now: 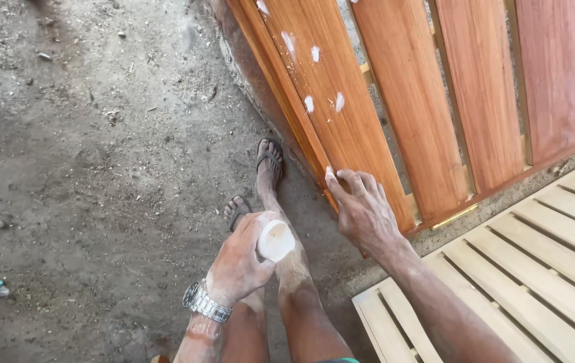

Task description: Applying wood filler to the joints of a wooden furniture piece using fingers

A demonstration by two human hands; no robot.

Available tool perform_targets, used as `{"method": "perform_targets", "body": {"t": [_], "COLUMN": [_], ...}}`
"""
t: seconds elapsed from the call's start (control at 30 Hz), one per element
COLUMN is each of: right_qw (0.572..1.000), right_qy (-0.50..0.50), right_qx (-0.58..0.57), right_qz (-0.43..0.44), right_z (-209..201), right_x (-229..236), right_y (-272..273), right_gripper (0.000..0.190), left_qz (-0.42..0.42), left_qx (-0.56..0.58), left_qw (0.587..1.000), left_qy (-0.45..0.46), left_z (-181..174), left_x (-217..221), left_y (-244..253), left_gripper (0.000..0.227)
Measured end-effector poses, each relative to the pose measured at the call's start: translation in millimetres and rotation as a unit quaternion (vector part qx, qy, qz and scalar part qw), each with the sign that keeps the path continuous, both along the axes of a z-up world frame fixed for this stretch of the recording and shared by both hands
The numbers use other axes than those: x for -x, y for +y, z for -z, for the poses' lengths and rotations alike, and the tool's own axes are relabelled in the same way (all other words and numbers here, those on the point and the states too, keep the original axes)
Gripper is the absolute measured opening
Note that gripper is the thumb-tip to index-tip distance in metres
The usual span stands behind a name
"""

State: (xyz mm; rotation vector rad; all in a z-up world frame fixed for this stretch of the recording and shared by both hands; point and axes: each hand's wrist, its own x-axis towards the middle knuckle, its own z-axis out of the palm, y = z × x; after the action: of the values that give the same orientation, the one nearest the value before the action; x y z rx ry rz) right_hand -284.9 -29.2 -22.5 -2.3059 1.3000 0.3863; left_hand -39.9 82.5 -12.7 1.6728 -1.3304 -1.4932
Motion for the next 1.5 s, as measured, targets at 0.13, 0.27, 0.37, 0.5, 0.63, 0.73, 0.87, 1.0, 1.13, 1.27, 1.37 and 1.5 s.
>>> {"method": "perform_targets", "body": {"t": [0.13, 0.27, 0.37, 0.5, 0.63, 0.73, 0.87, 1.0, 1.13, 1.27, 1.37, 1.5], "right_qw": [0.999, 0.999, 0.995, 0.994, 0.998, 0.989, 0.995, 0.998, 0.998, 0.999, 0.988, 0.969], "right_qy": [-0.033, -0.021, -0.047, 0.011, 0.053, 0.116, 0.079, 0.048, 0.044, -0.008, -0.007, -0.037], "right_qx": [-0.01, -0.019, -0.037, -0.055, 0.001, 0.078, 0.05, 0.019, -0.001, -0.038, -0.083, -0.088], "right_qz": [0.021, 0.036, 0.076, 0.093, 0.035, -0.052, -0.046, -0.023, -0.036, 0.037, 0.131, 0.229], "right_z": [-5, -4, -13, -10, 1, 8, -8, -13, -8, -29, -43, -48], "right_x": [-4, 1, 14, 20, 9, 11, 7, 8, 18, 45, 77, 125], "right_y": [-5, -4, -3, 1, 10, 20, 11, -5, -11, 2, 28, 84], "right_gripper": [0.044, 0.037, 0.038, 0.05, 0.05, 0.054, 0.039, 0.05, 0.045, 0.039, 0.046, 0.047], "left_qz": [0.014, 0.018, 0.028, 0.047, 0.045, 0.034, 0.039, 0.039, 0.032, 0.056, 0.063, 0.076], "left_qx": [0.006, 0.005, -0.006, -0.046, -0.03, -0.022, -0.023, -0.022, 0.006, -0.02, -0.018, -0.07], "left_qw": [1.0, 1.0, 1.0, 0.998, 0.998, 0.999, 0.999, 0.999, 0.999, 0.998, 0.998, 0.995], "left_qy": [0.002, -0.002, -0.003, 0.005, 0.019, 0.01, 0.009, 0.004, 0.009, 0.013, 0.008, -0.003], "left_z": [-3, -7, -10, -6, -5, -7, -6, -2, -4, -3, -3, -7], "left_x": [-3, 0, 1, 3, 10, 14, 12, 13, 14, 18, 19, 24], "left_y": [21, 40, 49, 60, 66, 68, 70, 74, 73, 76, 74, 73], "left_gripper": [0.068, 0.068, 0.069, 0.073, 0.071, 0.067, 0.07, 0.071, 0.067, 0.07, 0.071, 0.071]}}
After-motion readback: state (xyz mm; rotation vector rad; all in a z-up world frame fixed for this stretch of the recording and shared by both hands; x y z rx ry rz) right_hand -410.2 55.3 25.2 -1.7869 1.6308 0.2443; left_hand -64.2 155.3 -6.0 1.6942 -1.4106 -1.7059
